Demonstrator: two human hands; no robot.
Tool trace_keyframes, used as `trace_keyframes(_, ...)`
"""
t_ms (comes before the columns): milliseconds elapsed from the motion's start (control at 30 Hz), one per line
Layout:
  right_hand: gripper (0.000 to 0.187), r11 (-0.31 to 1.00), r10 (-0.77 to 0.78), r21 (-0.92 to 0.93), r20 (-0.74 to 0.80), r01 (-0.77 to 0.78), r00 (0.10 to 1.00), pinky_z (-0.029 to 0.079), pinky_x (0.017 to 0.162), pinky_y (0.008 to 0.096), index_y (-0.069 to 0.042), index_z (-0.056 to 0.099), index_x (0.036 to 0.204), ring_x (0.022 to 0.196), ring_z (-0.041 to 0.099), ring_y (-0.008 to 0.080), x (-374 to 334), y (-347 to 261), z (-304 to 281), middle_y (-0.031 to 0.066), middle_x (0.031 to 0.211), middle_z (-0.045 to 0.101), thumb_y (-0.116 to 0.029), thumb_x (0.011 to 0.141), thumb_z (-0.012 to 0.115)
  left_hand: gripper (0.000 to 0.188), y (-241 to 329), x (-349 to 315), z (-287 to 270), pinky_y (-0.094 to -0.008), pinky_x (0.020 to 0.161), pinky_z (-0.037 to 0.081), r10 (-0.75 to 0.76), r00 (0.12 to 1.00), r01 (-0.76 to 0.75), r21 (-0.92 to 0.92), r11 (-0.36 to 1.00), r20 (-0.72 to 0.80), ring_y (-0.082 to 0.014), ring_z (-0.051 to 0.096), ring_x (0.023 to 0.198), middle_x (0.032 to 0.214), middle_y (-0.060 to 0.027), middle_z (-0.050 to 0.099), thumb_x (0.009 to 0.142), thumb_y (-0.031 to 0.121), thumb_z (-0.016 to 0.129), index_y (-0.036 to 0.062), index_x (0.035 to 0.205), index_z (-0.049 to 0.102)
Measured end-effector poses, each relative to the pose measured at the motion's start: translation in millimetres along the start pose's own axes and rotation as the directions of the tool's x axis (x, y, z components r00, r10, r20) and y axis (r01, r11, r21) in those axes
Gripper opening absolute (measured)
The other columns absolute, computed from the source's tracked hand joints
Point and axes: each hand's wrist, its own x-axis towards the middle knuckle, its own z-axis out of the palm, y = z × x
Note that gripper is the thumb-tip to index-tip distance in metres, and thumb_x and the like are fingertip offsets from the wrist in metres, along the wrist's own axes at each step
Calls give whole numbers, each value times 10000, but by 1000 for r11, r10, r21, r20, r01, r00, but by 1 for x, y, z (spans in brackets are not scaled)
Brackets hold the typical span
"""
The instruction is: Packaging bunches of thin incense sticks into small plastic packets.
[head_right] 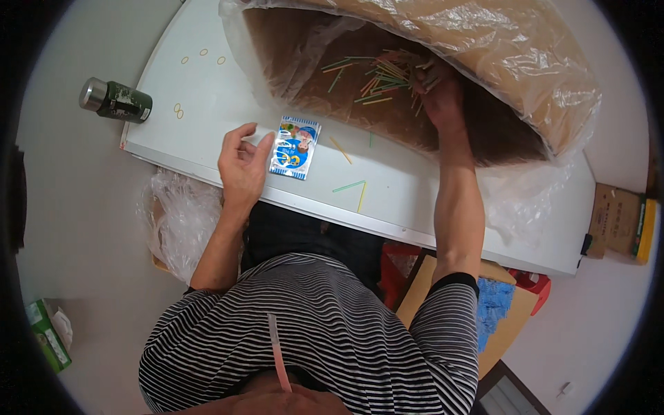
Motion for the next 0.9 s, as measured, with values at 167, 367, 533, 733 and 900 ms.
trace_keyframes(167, 197, 135, -24, 931, 344, -338, 939, 485, 663, 335, -57, 610, 1073, 830, 609, 216, -27, -26, 15, 97, 991, 661, -186, 988, 487, 338, 8, -3, -7, -213, 604, 450, -125, 991, 130, -243, 961, 35, -75, 542, 696, 946, -94, 628, 891, 145, 725, -53, 1138, 605)
trace_keyframes(367, 187, 391, 75, 885, 243, -253, 967, 479, 701, 336, -57, 606, 1012, 817, 604, 169, -22, -13, 20, 63, 865, 647, -217, 1006, 509, 351, 9, -3, -2, -198, 602, 458, -249, 961, 278, -429, 859, 123, -62, 547, 646, 803, -78, 645, 903, 146, 715, -67, 1149, 584)
trace_keyframes(533, 176, 894, 26, 447, -57, 2, 998, 460, 797, 296, -58, 589, 1018, 852, 586, 132, -55, -45, 41, 51, 842, 640, -219, 1016, 518, 403, -11, -10, -4, -241, 592, 466, -142, 989, 147, -123, 981, 49, -82, 550, 637, 918, -113, 668, 856, 207, 764, -61, 1119, 614)
trace_keyframes(733, 170, 958, -113, 270, 27, 102, 993, 434, 862, 276, -42, 581, 1041, 886, 587, 121, -72, -34, 40, 50, 852, 657, -198, 1022, 514, 470, -8, -11, 2, -318, 631, 502, -125, 982, 87, 241, 967, 144, -187, 607, 658, 935, -131, 678, 747, 271, 834, -10, 1080, 658)
trace_keyframes(900, 176, 971, -137, 206, 56, 123, 989, 434, 877, 277, -45, 580, 1070, 899, 594, 119, -68, -28, 44, 48, 855, 659, -197, 1026, 505, 368, -3, -5, 9, -247, 612, 470, -185, 966, 141, 231, 963, 182, -110, 563, 668, 797, -63, 652, 757, 170, 833, -32, 1013, 663)
